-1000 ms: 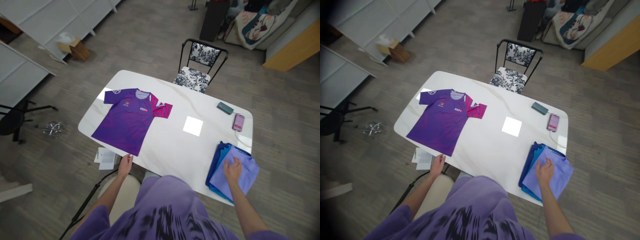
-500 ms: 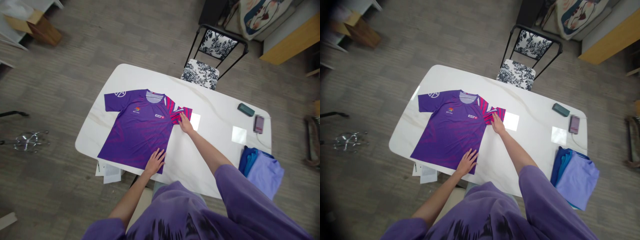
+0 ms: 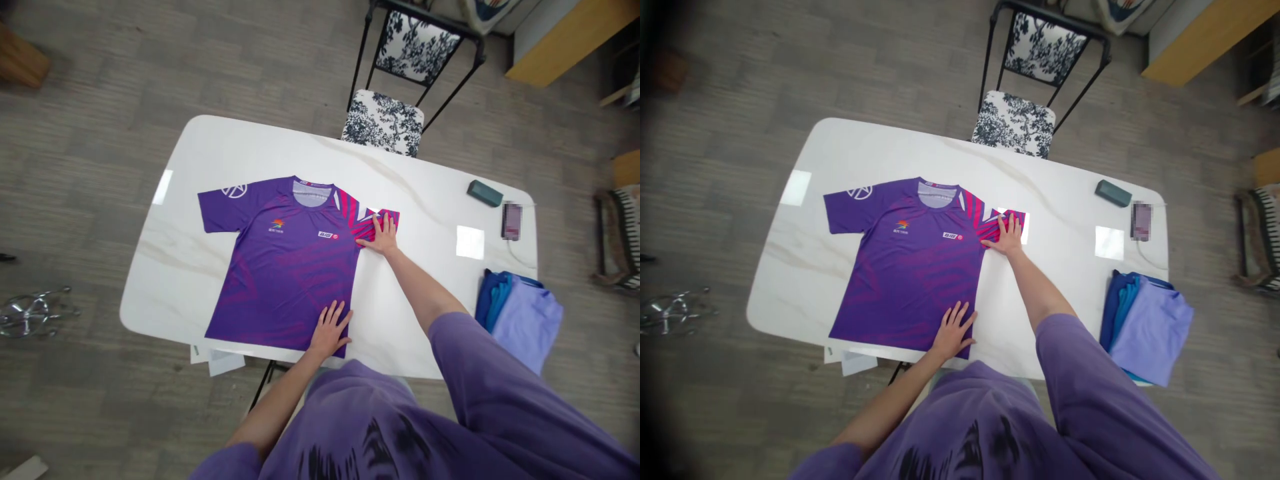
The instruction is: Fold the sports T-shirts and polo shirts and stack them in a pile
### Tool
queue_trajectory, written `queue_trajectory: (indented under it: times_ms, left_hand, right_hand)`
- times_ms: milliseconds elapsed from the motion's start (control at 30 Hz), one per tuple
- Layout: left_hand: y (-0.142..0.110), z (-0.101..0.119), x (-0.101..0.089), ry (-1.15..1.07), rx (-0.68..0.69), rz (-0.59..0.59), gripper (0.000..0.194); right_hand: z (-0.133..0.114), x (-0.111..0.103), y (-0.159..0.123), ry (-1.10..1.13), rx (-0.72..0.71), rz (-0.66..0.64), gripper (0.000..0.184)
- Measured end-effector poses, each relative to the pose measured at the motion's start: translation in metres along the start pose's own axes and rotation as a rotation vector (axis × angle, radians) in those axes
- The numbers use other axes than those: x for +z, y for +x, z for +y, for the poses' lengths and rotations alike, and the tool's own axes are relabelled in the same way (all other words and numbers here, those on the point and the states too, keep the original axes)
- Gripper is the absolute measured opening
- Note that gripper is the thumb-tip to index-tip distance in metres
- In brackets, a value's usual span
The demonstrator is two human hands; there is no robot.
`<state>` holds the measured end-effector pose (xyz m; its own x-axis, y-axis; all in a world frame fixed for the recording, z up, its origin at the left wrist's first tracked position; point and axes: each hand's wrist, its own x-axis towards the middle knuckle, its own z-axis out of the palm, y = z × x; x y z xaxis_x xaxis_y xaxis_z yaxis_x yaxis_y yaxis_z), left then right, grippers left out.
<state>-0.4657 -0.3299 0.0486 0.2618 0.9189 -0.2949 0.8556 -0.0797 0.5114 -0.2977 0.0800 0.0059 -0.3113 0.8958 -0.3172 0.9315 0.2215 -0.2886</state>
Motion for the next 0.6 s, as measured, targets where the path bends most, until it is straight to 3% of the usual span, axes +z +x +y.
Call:
queue_trajectory:
  times_ms: [200, 300, 400, 500, 600]
  left_hand:
    - [0.054, 0.098, 0.049, -0.033, 0.001, -0.031, 0.101]
    - [0.086, 0.156, 0.080, -0.058, -0.012, -0.059, 0.103]
    - [0.114, 0.214, 0.109, -0.066, -0.031, -0.087, 0.105]
    - [0.136, 0.264, 0.126, -0.089, -0.085, -0.074, 0.104]
    - [0.148, 0.292, 0.125, -0.086, -0.120, -0.030, 0.111]
  right_hand:
    - [0.129, -0.036, -0.021, 0.061, 0.029, 0.047, 0.150]
    - [0.198, -0.051, -0.034, 0.058, 0.042, 0.110, 0.142]
    - [0.258, -0.065, -0.044, 0.020, 0.044, 0.093, 0.131]
    - [0.300, -0.080, -0.048, 0.048, 0.053, 0.044, 0.131]
    - [0.315, -0.100, -0.051, 0.114, 0.085, 0.054, 0.137]
